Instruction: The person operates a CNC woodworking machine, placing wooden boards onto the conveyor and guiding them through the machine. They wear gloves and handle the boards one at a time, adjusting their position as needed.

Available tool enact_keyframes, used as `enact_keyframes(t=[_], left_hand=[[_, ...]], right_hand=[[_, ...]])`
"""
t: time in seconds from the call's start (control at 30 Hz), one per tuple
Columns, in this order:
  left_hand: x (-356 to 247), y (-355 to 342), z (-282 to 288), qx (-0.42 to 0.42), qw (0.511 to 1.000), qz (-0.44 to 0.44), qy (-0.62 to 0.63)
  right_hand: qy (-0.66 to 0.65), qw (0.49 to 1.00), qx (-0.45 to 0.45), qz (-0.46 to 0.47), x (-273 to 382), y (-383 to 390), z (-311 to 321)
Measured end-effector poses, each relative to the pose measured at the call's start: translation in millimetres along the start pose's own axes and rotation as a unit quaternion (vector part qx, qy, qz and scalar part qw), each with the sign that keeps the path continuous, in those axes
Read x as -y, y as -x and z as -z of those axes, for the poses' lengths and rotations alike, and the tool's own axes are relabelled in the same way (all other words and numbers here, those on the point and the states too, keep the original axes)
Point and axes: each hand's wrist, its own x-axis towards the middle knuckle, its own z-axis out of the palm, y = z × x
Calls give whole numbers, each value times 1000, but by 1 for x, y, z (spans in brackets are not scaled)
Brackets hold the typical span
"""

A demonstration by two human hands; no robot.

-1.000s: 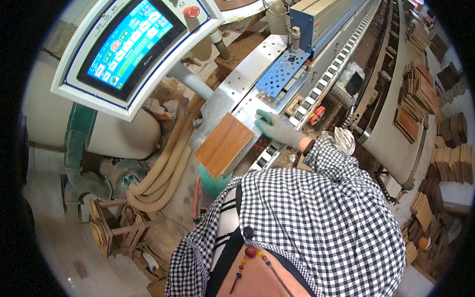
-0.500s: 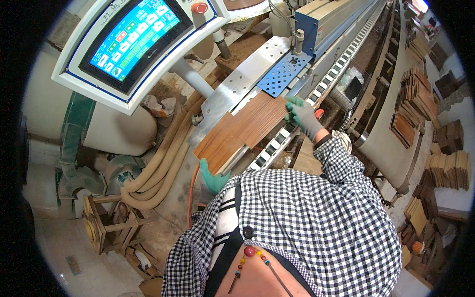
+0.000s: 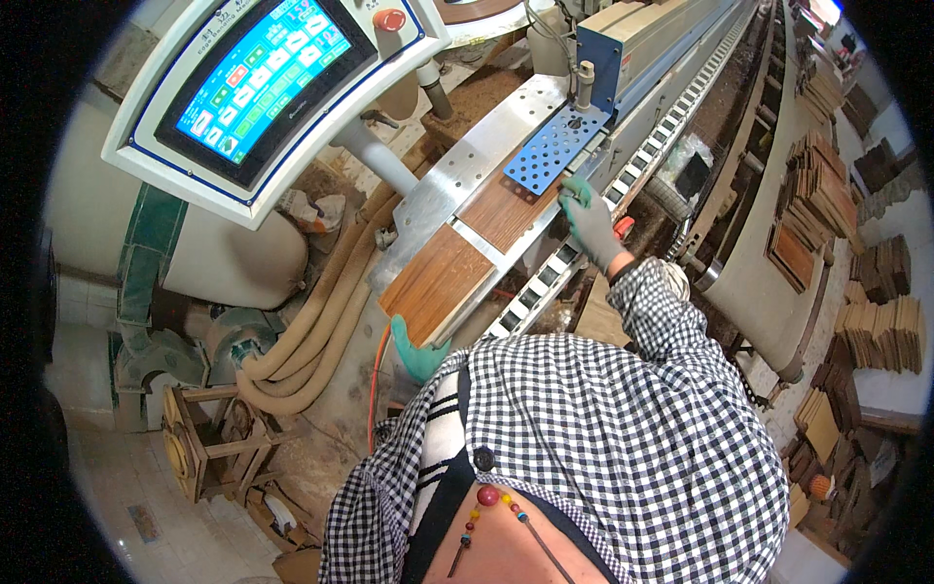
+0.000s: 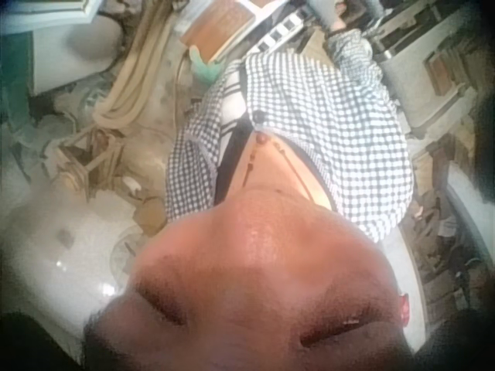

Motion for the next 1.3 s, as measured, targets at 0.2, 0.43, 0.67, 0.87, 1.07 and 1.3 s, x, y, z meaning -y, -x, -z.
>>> enact_keyframes(t=[0.2,0.43,0.67,0.87,1.07,1.3], left_hand=[[6,10,-30,-74,984,-37,155],[5,7,-21,-61,987,-17,148],[-5,13,-27,-40,991,30,122],[1,18,-48,-113,986,-18,120],[-5,8,-14,16,1000,16,-21],[4,-3,13,57,994,18,-89]], right_hand=[[449,832,91,312,34,64,-38],[555,770,167,267,32,63,-57],[545,772,154,289,27,63,-58],[513,785,122,326,27,62,-56],[519,779,120,332,27,61,-57],[527,775,136,323,29,61,-55]])
